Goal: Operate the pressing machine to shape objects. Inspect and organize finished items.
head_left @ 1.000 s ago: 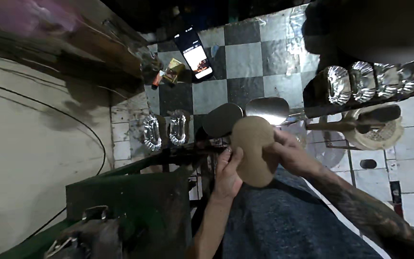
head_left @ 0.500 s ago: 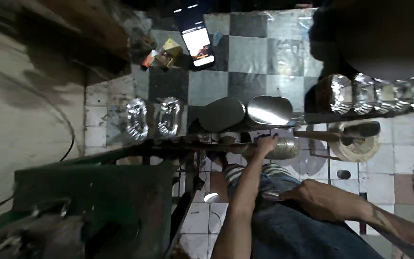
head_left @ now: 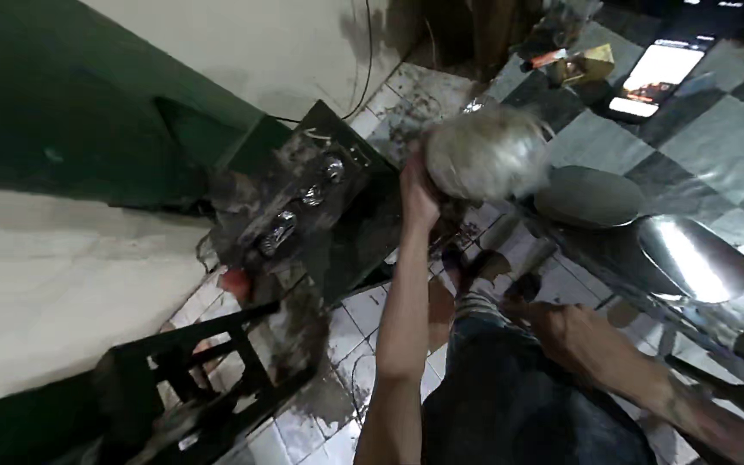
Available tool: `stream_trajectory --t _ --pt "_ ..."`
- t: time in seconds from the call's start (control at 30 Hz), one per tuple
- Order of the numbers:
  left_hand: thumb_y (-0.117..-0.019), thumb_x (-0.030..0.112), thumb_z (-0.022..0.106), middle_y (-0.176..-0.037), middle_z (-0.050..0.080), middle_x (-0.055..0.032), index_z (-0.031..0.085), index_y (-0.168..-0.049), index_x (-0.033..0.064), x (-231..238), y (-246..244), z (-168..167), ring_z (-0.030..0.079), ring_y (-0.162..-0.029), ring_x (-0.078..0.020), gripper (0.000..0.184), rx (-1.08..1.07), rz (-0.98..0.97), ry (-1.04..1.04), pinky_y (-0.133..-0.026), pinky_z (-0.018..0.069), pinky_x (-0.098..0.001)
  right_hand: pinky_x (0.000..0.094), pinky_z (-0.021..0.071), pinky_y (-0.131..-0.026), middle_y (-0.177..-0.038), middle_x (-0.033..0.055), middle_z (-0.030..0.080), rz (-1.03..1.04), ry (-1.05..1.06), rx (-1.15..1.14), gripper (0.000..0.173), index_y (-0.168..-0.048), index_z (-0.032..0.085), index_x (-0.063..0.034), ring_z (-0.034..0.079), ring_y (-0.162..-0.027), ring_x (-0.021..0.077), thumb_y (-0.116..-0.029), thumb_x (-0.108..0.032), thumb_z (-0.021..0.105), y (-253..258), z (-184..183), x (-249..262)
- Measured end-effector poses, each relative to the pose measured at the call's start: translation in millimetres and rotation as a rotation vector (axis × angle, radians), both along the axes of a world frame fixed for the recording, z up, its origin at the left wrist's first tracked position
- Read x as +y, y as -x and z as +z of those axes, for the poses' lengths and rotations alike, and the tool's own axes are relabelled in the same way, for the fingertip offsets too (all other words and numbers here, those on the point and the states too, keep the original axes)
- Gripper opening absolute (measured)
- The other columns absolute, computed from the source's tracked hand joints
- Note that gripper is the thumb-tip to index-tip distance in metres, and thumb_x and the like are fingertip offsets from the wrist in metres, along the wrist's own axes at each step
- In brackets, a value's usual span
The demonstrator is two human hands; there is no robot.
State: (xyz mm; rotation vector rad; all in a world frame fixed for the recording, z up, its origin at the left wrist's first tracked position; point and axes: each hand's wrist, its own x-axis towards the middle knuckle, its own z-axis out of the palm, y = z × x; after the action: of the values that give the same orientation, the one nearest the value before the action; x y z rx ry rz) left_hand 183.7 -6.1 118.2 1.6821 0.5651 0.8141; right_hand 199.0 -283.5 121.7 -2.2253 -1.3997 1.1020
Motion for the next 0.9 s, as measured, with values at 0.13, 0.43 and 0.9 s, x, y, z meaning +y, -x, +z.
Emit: stream_trajectory --t 0.13,0.43,0.9 --pt "-0.1132 0.027 0.017 -0.143 0.053 -0.0161 0.038 -0.150 -0.0030 78 -30 21 0.052 -0.130 -0.0131 0.052 -0.127 0.123 0.076 -0.113 0.0429 -0.0317 0.0636 0.0564 -0.074 -0.100 0.0211 0.074 0.063 -0.052 -0.075 0.046 -0.141 0.063 -0.0238 0.072 -0.084 0.0461 -0.0982 -0.009 0.060 5 14 63" --pt "-0.1046 0.046 0.054 -0.130 0.068 -0.0192 0.065 -0.137 0.0101 147 97 -29 0.062 -0.124 -0.0400 0.050 1.026 0.282 -0.299 -0.112 0.0347 -0.0695 0.0653 0.0535 -0.088 -0.112 0.0238 0.072 0.274 0.261 -0.051 0.044 -0.145 0.059 -0.0259 0.069 -0.103 0.0480 -0.1027 -0.017 0.055 29 -6 173" --pt "-0.1008 0.026 0.062 -0.116 0.072 -0.0130 0.077 -0.110 0.0101 118 292 -38 0.066 -0.114 -0.0346 0.024 0.966 0.208 -0.460 -0.107 0.0376 -0.0665 0.0616 0.0449 -0.109 -0.141 0.0366 0.053 0.484 -0.433 -0.607 0.055 -0.146 0.058 -0.0125 0.053 -0.130 0.0550 -0.0943 0.007 0.062 52 -74 404"
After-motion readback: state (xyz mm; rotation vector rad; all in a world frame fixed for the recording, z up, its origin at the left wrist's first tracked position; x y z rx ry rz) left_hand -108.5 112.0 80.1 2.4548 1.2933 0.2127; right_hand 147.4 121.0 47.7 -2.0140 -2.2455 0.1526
